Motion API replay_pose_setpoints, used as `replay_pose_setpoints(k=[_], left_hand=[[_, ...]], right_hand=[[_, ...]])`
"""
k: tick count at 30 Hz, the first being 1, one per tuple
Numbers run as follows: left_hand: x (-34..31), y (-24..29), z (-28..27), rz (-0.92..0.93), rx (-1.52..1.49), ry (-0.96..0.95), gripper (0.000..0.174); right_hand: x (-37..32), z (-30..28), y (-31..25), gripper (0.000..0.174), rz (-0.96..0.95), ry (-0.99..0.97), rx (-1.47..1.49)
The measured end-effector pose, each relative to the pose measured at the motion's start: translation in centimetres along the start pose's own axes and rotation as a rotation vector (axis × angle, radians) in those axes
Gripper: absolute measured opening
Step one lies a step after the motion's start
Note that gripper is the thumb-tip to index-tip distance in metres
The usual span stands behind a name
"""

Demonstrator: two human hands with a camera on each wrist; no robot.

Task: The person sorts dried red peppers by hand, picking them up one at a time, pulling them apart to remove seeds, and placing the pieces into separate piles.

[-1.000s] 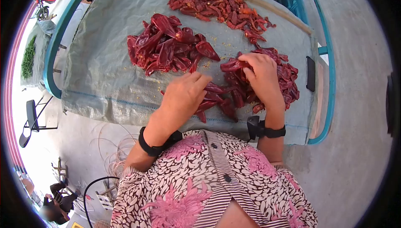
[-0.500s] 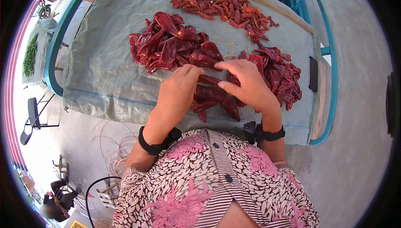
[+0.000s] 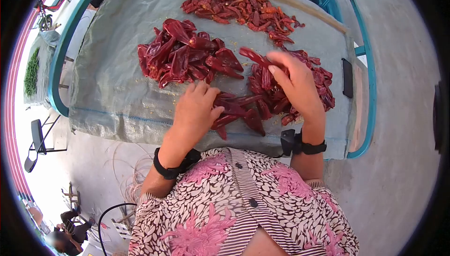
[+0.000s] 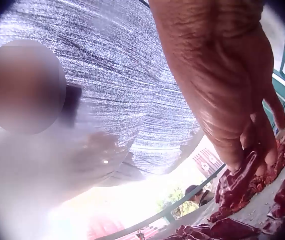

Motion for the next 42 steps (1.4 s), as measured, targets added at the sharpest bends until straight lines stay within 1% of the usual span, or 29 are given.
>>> replay_pose_setpoints(k=[1,4,7,10,13,16,17,19,22,23,26,27,30,32,35,36,38,39,42], left_hand=[[-0.1,-0.2,0.3,-0.006,-0.020,-0.018,0.036],[0.1,-0.1,0.4,-0.020,-0.025,-0.028,0.038],[-0.1,0.0,0.2,-0.033,-0.040,-0.053,0.041],[-0.2,-0.1,-0.2,-0.053,-0.086,-0.097,0.047],[-0.3,-0.7,-0.5,-0.063,-0.136,-0.163,0.053],[0.0,-1.4,-0.6,-0.035,-0.178,-0.197,0.057],[0.1,-1.5,-0.6,-0.023,-0.191,-0.203,0.059],[0.1,-1.5,-0.9,-0.014,-0.262,-0.214,0.057],[0.1,-1.5,-0.7,-0.002,-0.297,-0.204,0.052],[0.1,-1.5,-0.6,0.005,-0.295,-0.199,0.050],[0.2,-1.6,-0.1,-0.086,-0.300,-0.194,0.046],[0.3,-1.5,-0.2,-0.056,-0.302,-0.138,0.044],[0.4,-1.2,-0.5,0.009,-0.308,0.001,0.041],[0.5,-1.0,-1.3,0.017,-0.313,0.062,0.038],[0.2,-0.8,-1.6,-0.083,-0.326,0.186,0.036],[0.2,-0.7,-1.9,-0.088,-0.325,0.234,0.037],[0.2,-0.5,-2.5,-0.102,-0.322,0.328,0.040],[0.8,-0.6,-2.9,-0.018,-0.315,0.392,0.050],[0.7,1.0,-3.9,-0.130,-0.393,0.446,0.059]], right_hand=[[0.3,0.2,-0.5,0.029,-0.005,0.097,0.113],[0.3,0.3,0.1,0.033,-0.043,0.128,0.069],[-0.9,0.6,1.7,0.034,0.077,-0.145,-0.137],[-2.0,1.7,2.1,0.029,0.208,-0.139,-0.302],[-2.1,3.3,2.3,0.030,0.263,-0.098,-0.208],[-2.1,3.9,1.9,0.034,0.252,-0.093,-0.272],[-2.2,3.8,2.0,0.035,0.328,-0.080,-0.235],[-2.3,3.2,2.1,0.038,0.478,-0.058,-0.159],[-2.0,1.9,2.5,0.040,0.475,0.083,-0.182],[-1.8,1.8,2.7,0.041,0.419,0.124,-0.132],[-1.0,2.3,0.6,0.043,0.269,0.169,0.329],[-1.1,2.3,-0.4,0.047,0.265,0.065,0.369],[-1.4,3.4,-0.3,0.051,-0.287,-0.156,-0.021],[-2.2,4.5,-0.7,0.051,-0.230,-0.230,-0.057],[-2.9,5.3,-1.0,0.048,-0.147,-0.317,-0.124],[-2.9,5.5,-0.9,0.046,-0.119,-0.341,-0.149],[-3.0,5.5,-0.7,0.043,-0.162,-0.354,-0.241],[-3.2,5.5,-0.5,0.042,-0.181,-0.359,-0.286],[-2.9,5.8,0.1,0.028,-0.241,-0.256,-0.239]])
Point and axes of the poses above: each hand's wrist, its own x-axis towards the middle knuckle, its own z-axis out of the palm, y = z × x, the point moved 2 cm from there along x, towards the middle knuckle, and after that the axes turned 7 degrees about -x, right-handed, at the moved point
